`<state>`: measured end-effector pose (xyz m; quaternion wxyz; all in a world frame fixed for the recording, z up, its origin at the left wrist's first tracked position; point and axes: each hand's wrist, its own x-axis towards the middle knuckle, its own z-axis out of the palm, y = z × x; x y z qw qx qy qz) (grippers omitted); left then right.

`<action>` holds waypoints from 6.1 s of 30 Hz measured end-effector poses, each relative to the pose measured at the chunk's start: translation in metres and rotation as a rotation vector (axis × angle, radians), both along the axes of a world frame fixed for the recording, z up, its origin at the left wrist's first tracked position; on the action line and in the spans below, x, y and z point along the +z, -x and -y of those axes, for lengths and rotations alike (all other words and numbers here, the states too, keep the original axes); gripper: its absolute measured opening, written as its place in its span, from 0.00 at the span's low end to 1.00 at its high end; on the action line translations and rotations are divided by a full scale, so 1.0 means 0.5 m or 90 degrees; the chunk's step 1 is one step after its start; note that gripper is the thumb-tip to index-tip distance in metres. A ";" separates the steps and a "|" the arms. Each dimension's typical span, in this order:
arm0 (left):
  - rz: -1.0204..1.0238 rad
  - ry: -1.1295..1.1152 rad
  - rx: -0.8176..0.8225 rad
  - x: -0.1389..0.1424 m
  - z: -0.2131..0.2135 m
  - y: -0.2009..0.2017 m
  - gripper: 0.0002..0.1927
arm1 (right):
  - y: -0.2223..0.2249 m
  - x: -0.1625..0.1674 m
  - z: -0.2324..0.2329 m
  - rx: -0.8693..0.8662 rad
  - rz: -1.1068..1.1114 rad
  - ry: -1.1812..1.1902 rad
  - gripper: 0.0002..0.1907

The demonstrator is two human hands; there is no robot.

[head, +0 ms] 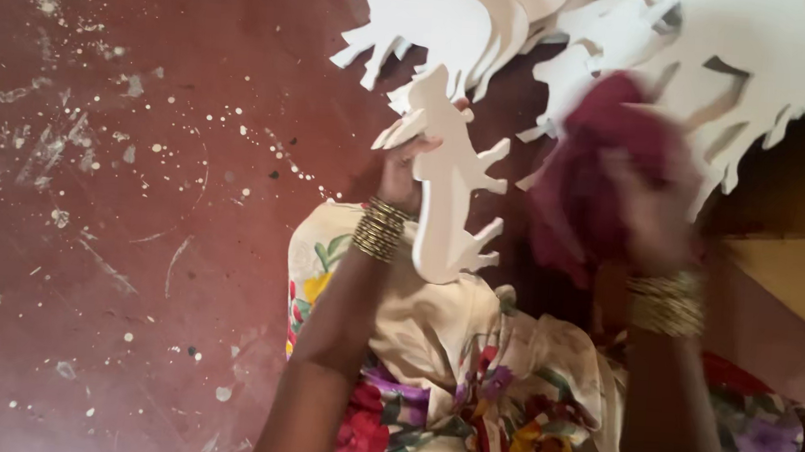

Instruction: The person sits on the floor and wipes white animal-shaped foam cutouts one at a time with a maroon cloth, then stacks each wiped cutout onto a growing pile beside them.

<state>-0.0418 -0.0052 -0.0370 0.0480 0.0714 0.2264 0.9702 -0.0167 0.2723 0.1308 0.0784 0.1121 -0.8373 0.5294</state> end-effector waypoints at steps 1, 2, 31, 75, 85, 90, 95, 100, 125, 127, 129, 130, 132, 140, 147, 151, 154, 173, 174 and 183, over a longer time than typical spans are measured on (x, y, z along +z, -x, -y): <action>0.030 -0.022 0.000 -0.016 -0.004 0.011 0.29 | 0.006 -0.011 0.048 0.107 -0.010 0.006 0.22; 0.063 -0.045 0.002 -0.031 -0.007 0.019 0.27 | 0.039 -0.029 0.102 0.060 0.122 -0.160 0.26; -0.118 -0.006 -0.066 -0.117 -0.019 -0.020 0.40 | 0.068 -0.073 0.277 0.240 -0.314 -0.385 0.36; -0.006 0.209 0.386 0.029 0.099 -0.030 0.57 | -0.068 -0.246 0.114 -0.123 -0.099 -0.037 0.13; 0.157 0.102 0.237 -0.051 0.039 0.090 0.50 | 0.175 -0.247 0.286 -0.180 0.216 0.629 0.13; 0.156 0.014 0.234 -0.101 0.040 0.083 0.50 | 0.218 -0.287 0.329 -0.069 0.290 0.672 0.13; 0.080 0.057 0.251 -0.119 0.033 0.091 0.50 | 0.249 -0.304 0.360 -0.152 0.260 0.401 0.17; 0.140 0.203 0.205 -0.094 0.046 0.081 0.50 | 0.254 -0.294 0.348 -0.185 0.257 0.101 0.32; -0.026 0.533 0.060 0.117 -0.279 0.235 0.40 | 0.286 -0.164 -0.507 -0.280 0.191 0.305 0.14; -0.098 0.636 0.086 0.136 -0.362 0.300 0.39 | 0.268 -0.191 -0.476 -0.260 0.147 0.487 0.17; -0.158 0.761 0.141 0.143 -0.424 0.360 0.36 | 0.254 -0.195 -0.454 -0.264 0.104 0.387 0.22; -0.158 0.816 0.180 0.144 -0.444 0.386 0.36 | 0.244 -0.194 -0.442 -0.273 0.079 0.243 0.26; -0.160 0.940 0.235 0.137 -0.473 0.412 0.34 | 0.236 -0.195 -0.408 -0.267 0.070 0.186 0.31; 0.045 0.991 0.155 0.184 -0.561 0.427 0.42 | 0.254 -0.181 -0.415 -0.290 0.119 0.325 0.18; -0.010 1.029 0.125 0.214 -0.534 0.407 0.48 | 0.224 -0.102 -0.395 -0.279 0.131 0.444 0.10; 0.023 0.802 0.012 0.284 -0.466 0.330 0.45 | 0.154 -0.025 -0.405 -0.175 -0.129 0.090 0.16; 0.021 0.618 0.022 0.383 -0.379 0.233 0.45 | 0.120 0.025 -0.417 -0.059 -0.133 0.224 0.14; -0.001 0.719 0.034 0.248 -0.093 -0.124 0.23 | -0.014 -0.177 -0.319 0.170 0.474 0.377 0.22; -0.002 0.632 0.017 0.213 -0.095 -0.126 0.23 | -0.012 -0.186 -0.327 0.156 0.566 0.299 0.23; 0.180 0.568 -0.043 0.068 -0.074 -0.169 0.22 | -0.151 -0.217 -0.223 -0.123 0.334 0.055 0.17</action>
